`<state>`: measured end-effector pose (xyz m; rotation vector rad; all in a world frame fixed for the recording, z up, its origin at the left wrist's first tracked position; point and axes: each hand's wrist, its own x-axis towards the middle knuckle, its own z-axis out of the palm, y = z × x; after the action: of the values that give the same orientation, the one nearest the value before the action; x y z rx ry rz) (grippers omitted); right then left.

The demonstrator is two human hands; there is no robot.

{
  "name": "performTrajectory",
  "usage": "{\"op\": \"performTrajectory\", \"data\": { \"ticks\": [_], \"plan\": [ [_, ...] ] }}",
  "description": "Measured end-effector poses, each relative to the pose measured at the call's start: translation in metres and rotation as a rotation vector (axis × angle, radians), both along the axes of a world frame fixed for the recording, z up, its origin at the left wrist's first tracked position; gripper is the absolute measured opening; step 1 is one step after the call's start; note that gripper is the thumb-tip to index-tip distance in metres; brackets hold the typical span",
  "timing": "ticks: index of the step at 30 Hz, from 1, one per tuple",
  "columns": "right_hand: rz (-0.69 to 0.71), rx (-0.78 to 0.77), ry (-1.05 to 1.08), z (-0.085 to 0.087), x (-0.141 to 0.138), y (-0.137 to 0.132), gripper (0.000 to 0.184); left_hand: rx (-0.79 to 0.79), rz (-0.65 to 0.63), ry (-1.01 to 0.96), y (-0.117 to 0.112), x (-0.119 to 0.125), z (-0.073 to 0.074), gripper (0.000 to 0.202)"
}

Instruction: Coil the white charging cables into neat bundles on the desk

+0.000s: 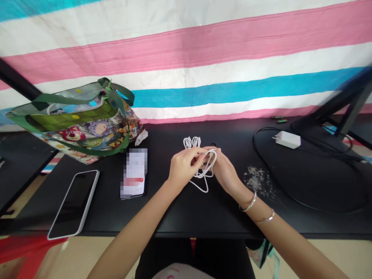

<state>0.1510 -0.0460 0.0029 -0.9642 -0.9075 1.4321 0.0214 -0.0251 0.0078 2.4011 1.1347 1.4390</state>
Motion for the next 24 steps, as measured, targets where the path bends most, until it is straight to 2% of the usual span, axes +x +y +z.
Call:
{"op": "performTrajectory", "data": {
  "ticks": [4,8,14,19,24],
  "plan": [
    [0.018,0.017,0.01,-0.002,-0.003,0.0,0.059,-0.001,0.027,0.012,-0.001,0.002,-0.002,0.019],
    [-0.062,0.07,-0.063,-0.003,-0.005,0.0,0.049,0.032,-0.002,0.032,-0.003,0.004,-0.002,0.02],
    [-0.191,0.132,0.03,0.002,0.0,0.002,0.04,0.013,-0.058,0.045,-0.005,0.005,0.001,0.02],
    [-0.214,0.133,0.172,0.008,0.008,0.007,0.037,-0.149,-0.127,0.026,-0.005,0.006,-0.002,0.017],
    [-0.199,0.08,0.312,0.019,0.005,0.016,0.027,-0.242,-0.141,-0.109,-0.002,0.008,-0.005,0.007]
  ]
}}
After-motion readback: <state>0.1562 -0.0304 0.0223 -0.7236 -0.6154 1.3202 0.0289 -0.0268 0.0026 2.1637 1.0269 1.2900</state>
